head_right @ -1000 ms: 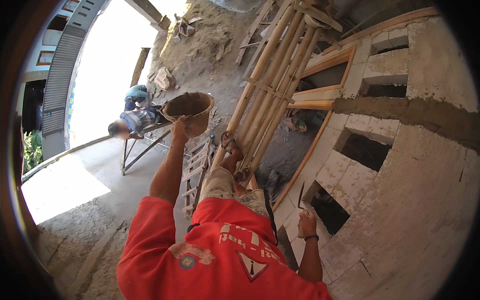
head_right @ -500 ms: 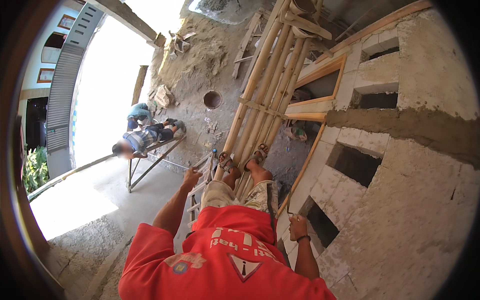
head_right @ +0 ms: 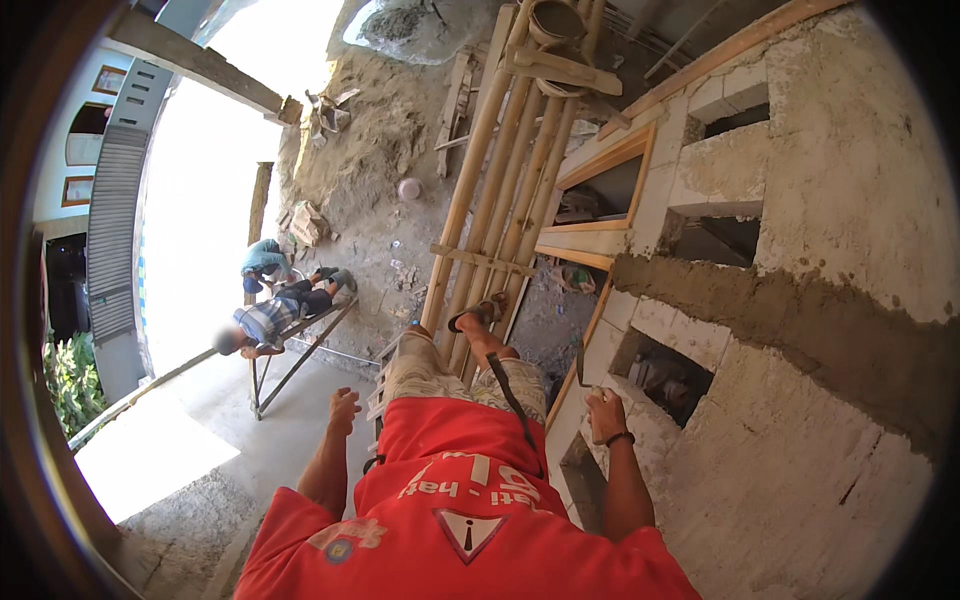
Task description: The person applies mortar to a wall using a trowel while sitting on a scaffold.
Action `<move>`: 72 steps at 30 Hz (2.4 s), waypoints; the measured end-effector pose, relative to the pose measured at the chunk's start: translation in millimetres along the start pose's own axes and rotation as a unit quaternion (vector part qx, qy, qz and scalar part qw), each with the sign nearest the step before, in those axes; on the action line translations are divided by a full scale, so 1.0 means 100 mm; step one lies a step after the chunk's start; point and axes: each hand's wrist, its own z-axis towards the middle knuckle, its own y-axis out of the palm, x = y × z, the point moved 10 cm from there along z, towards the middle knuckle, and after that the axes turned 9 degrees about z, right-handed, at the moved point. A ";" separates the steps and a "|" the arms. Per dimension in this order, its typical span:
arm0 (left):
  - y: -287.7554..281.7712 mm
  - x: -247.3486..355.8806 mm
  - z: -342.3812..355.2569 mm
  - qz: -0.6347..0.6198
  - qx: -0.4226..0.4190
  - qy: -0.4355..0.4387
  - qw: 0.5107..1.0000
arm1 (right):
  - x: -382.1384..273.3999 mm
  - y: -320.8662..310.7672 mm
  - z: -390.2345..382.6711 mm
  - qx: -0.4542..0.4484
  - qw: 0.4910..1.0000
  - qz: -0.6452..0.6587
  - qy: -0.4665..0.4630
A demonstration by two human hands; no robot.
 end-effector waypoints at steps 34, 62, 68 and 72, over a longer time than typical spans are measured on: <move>1.21 6.03 0.94 0.027 -0.122 0.155 0.980 | -2.27 -0.44 1.39 0.080 0.974 0.193 0.088; 2.17 8.20 0.82 0.160 -0.100 0.175 0.966 | -5.53 -0.86 3.22 -0.022 0.976 0.210 0.058; 2.42 8.82 0.90 0.105 -0.104 0.102 0.984 | -5.99 -0.80 3.81 0.019 0.982 0.185 0.017; 2.50 9.09 1.07 0.169 -0.117 0.115 0.972 | -6.28 -0.59 4.49 0.023 0.981 0.193 0.002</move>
